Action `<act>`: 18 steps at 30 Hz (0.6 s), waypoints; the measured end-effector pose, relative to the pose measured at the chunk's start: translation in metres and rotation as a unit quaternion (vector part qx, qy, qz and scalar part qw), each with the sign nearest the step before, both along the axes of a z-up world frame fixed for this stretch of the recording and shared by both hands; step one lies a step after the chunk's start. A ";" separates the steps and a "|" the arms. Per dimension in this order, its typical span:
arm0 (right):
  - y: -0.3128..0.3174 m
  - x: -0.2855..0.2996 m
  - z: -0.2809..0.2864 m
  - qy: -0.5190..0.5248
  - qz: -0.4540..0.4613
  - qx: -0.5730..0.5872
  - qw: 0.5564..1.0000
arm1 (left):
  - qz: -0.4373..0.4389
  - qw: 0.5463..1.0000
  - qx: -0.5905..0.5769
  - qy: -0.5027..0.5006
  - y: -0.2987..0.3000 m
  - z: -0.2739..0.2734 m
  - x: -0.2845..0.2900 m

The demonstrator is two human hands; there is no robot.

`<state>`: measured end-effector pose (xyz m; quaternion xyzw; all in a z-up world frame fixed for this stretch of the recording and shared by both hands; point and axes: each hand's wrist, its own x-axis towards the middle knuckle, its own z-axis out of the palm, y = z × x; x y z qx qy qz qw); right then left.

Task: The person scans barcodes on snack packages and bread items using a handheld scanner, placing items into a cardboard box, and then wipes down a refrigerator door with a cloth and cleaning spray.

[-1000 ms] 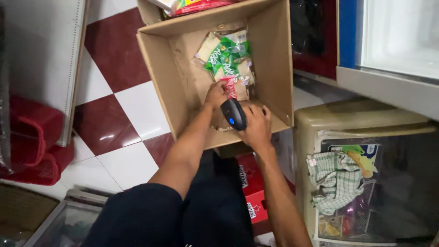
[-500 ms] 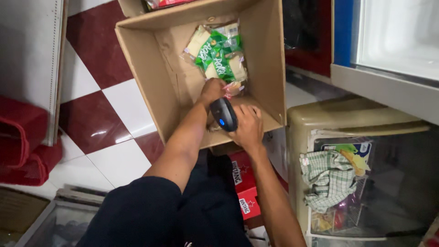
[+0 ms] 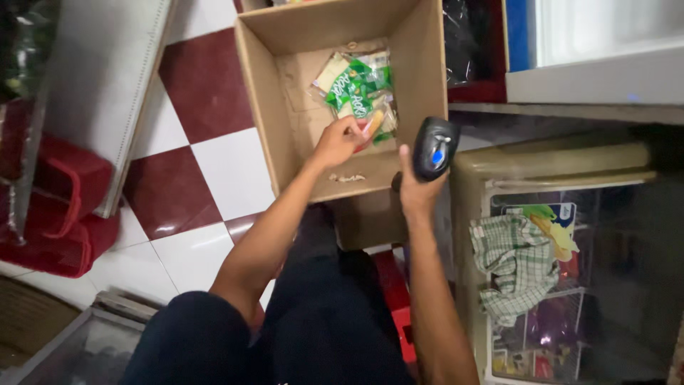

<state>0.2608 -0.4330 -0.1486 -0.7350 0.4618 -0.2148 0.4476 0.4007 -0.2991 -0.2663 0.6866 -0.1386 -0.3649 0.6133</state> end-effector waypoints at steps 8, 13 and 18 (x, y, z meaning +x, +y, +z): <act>0.027 -0.066 0.087 -0.284 0.037 0.390 0.875 | 0.074 0.985 -0.136 -0.073 0.039 0.213 -0.114; 0.051 -0.128 0.110 -0.306 0.030 0.306 0.901 | 0.066 0.929 -0.015 -0.363 0.046 0.281 -0.219; 0.042 -0.182 0.130 -0.391 0.034 0.387 0.834 | 0.154 0.931 -0.097 -0.315 0.057 0.300 -0.278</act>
